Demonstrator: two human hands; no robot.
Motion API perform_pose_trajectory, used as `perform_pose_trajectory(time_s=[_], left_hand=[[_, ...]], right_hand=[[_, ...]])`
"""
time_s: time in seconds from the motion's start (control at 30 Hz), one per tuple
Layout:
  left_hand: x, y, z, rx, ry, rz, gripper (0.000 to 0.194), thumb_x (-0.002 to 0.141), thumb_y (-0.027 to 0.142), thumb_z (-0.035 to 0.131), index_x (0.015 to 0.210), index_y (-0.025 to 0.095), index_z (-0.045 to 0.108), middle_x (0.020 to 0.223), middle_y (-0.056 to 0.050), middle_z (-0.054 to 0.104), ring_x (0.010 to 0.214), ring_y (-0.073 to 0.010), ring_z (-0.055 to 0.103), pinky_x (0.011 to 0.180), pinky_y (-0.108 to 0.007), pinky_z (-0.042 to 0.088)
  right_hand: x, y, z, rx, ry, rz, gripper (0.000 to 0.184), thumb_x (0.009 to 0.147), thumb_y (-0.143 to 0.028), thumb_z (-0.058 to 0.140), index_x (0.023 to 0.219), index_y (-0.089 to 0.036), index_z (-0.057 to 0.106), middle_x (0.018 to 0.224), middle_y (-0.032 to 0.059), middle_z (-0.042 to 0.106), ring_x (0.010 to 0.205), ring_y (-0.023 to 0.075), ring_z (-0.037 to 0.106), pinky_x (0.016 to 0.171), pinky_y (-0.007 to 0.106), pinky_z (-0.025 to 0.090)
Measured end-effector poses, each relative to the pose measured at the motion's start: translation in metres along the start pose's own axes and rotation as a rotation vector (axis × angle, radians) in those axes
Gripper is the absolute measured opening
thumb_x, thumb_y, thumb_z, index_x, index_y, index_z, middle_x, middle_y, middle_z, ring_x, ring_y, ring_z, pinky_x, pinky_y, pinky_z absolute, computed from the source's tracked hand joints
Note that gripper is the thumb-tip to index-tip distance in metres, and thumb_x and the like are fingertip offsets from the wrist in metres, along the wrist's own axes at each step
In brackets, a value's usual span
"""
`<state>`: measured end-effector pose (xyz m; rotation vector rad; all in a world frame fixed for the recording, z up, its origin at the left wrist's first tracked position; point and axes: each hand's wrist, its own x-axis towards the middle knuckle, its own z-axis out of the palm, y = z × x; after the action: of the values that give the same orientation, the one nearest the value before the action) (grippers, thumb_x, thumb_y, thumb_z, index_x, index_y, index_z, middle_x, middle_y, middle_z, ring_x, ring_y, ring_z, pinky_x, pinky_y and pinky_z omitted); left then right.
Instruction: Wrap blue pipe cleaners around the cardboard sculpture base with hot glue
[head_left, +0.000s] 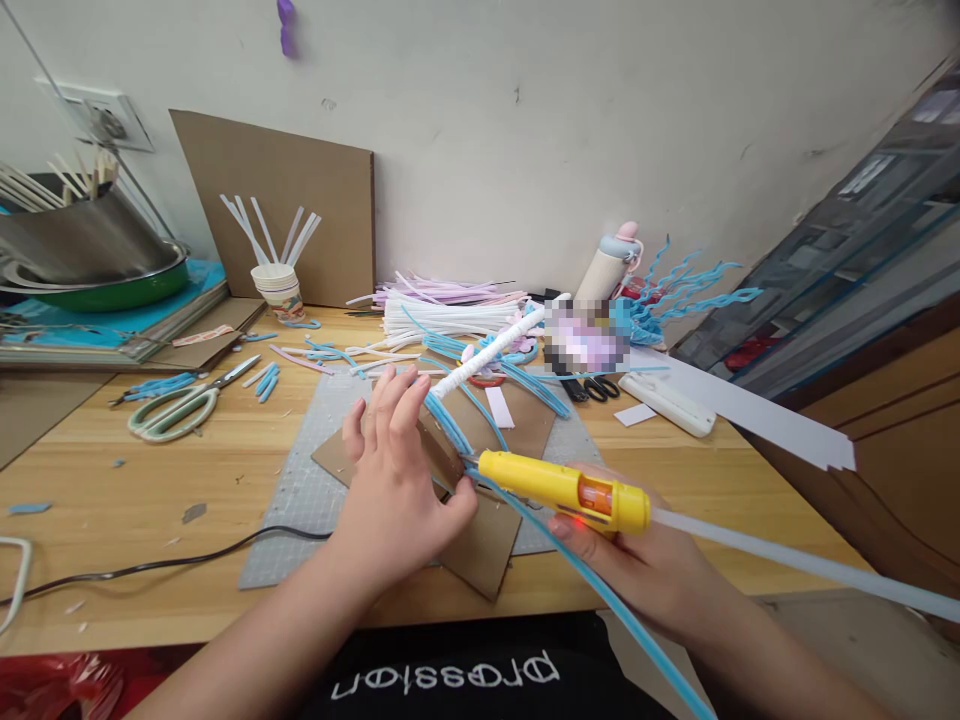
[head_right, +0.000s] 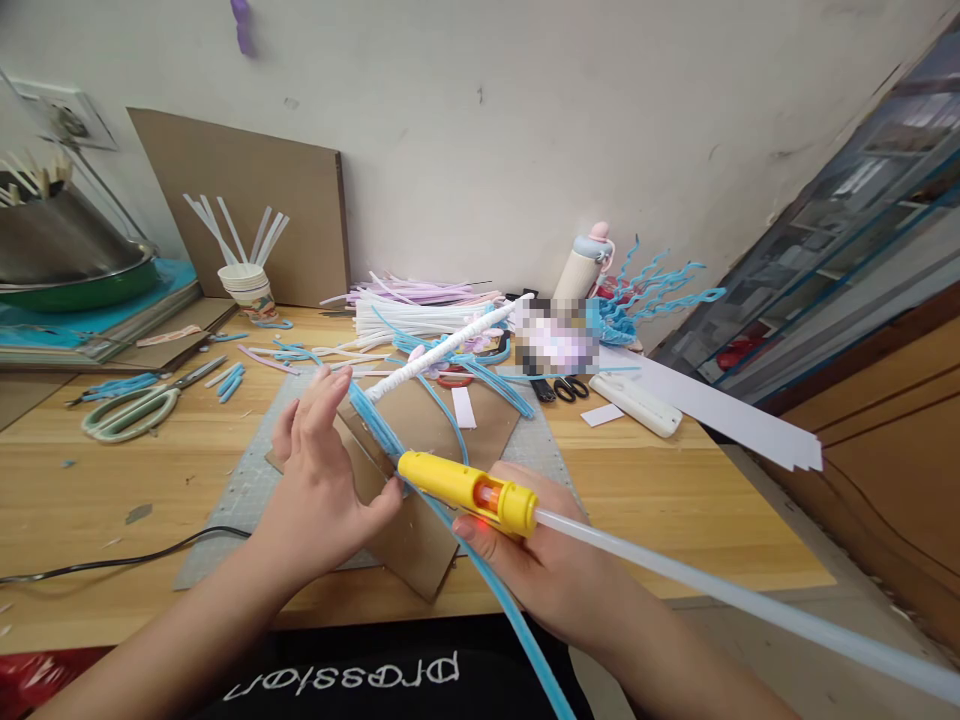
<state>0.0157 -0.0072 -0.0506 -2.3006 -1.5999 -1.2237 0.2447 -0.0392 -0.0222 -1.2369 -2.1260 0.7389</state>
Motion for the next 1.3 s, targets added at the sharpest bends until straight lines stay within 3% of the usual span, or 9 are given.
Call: perform_pose_trajectory(time_s=[0.4, 0.63, 0.9, 1.1, 1.17, 1.23, 1.3], left_hand=[[0.002, -0.002, 0.000, -0.005, -0.006, 0.003, 0.094, 0.069, 0.026, 0.064, 0.147, 0.020, 0.013, 0.150, -0.019, 0.035, 0.149, -0.0342, 0.020, 0.117, -0.056, 0.015], [0.002, -0.002, 0.000, -0.008, -0.003, 0.013, 0.093, 0.069, 0.025, 0.064, 0.147, 0.019, 0.015, 0.150, -0.019, 0.036, 0.150, -0.0341, 0.020, 0.117, -0.057, 0.015], [0.002, -0.002, 0.001, -0.014, -0.003, 0.012, 0.092, 0.070, 0.026, 0.065, 0.148, 0.020, 0.015, 0.151, -0.019, 0.036, 0.150, -0.0334, 0.020, 0.118, -0.057, 0.014], [0.000, -0.001, 0.001, -0.016, 0.002, 0.008, 0.094, 0.068, 0.026, 0.066, 0.148, 0.021, 0.015, 0.151, -0.018, 0.036, 0.150, -0.0336, 0.020, 0.118, -0.058, 0.014], [0.000, -0.001, 0.001, -0.017, 0.003, 0.011, 0.095, 0.068, 0.026, 0.066, 0.148, 0.021, 0.015, 0.151, -0.018, 0.036, 0.150, -0.0335, 0.020, 0.118, -0.059, 0.014], [0.001, -0.001, 0.001, -0.020, 0.006, 0.013, 0.094, 0.068, 0.025, 0.065, 0.148, 0.021, 0.016, 0.151, -0.018, 0.036, 0.149, -0.0335, 0.021, 0.118, -0.059, 0.015], [0.001, -0.002, 0.001, -0.021, 0.011, 0.015, 0.093, 0.068, 0.025, 0.065, 0.148, 0.021, 0.016, 0.151, -0.018, 0.037, 0.149, -0.0336, 0.022, 0.118, -0.059, 0.016]], right_hand=[[-0.001, 0.001, -0.002, -0.004, -0.014, 0.013, 0.018, 0.097, -0.038, 0.052, 0.090, -0.024, 0.061, 0.079, 0.0006, 0.062, 0.072, 0.0183, 0.062, 0.066, 0.031, 0.050], [0.001, 0.003, -0.005, 0.013, 0.003, -0.107, 0.009, 0.096, -0.031, 0.054, 0.096, -0.024, 0.059, 0.093, 0.0043, 0.065, 0.086, 0.0206, 0.062, 0.073, 0.032, 0.052], [0.009, -0.004, -0.004, 0.079, 0.054, -0.143, 0.006, 0.094, -0.030, 0.057, 0.091, -0.025, 0.060, 0.086, 0.0026, 0.064, 0.076, 0.0187, 0.061, 0.067, 0.030, 0.051], [0.011, -0.003, 0.000, 0.228, 0.132, -0.268, 0.009, 0.092, -0.033, 0.061, 0.091, -0.024, 0.064, 0.099, 0.0062, 0.064, 0.092, 0.0224, 0.061, 0.079, 0.034, 0.051], [0.012, 0.000, 0.005, 0.346, 0.111, -0.189, 0.011, 0.091, -0.035, 0.062, 0.091, -0.024, 0.065, 0.093, 0.0056, 0.063, 0.086, 0.0212, 0.060, 0.076, 0.034, 0.051], [0.014, 0.006, 0.009, 0.557, 0.112, -0.008, 0.018, 0.092, -0.041, 0.061, 0.093, -0.024, 0.065, 0.086, 0.0044, 0.061, 0.073, 0.0177, 0.057, 0.067, 0.032, 0.049], [0.018, 0.015, 0.009, 0.812, 0.202, 0.183, 0.028, 0.093, -0.049, 0.056, 0.093, -0.023, 0.065, 0.083, 0.0031, 0.060, 0.060, 0.0131, 0.051, 0.056, 0.029, 0.045]])
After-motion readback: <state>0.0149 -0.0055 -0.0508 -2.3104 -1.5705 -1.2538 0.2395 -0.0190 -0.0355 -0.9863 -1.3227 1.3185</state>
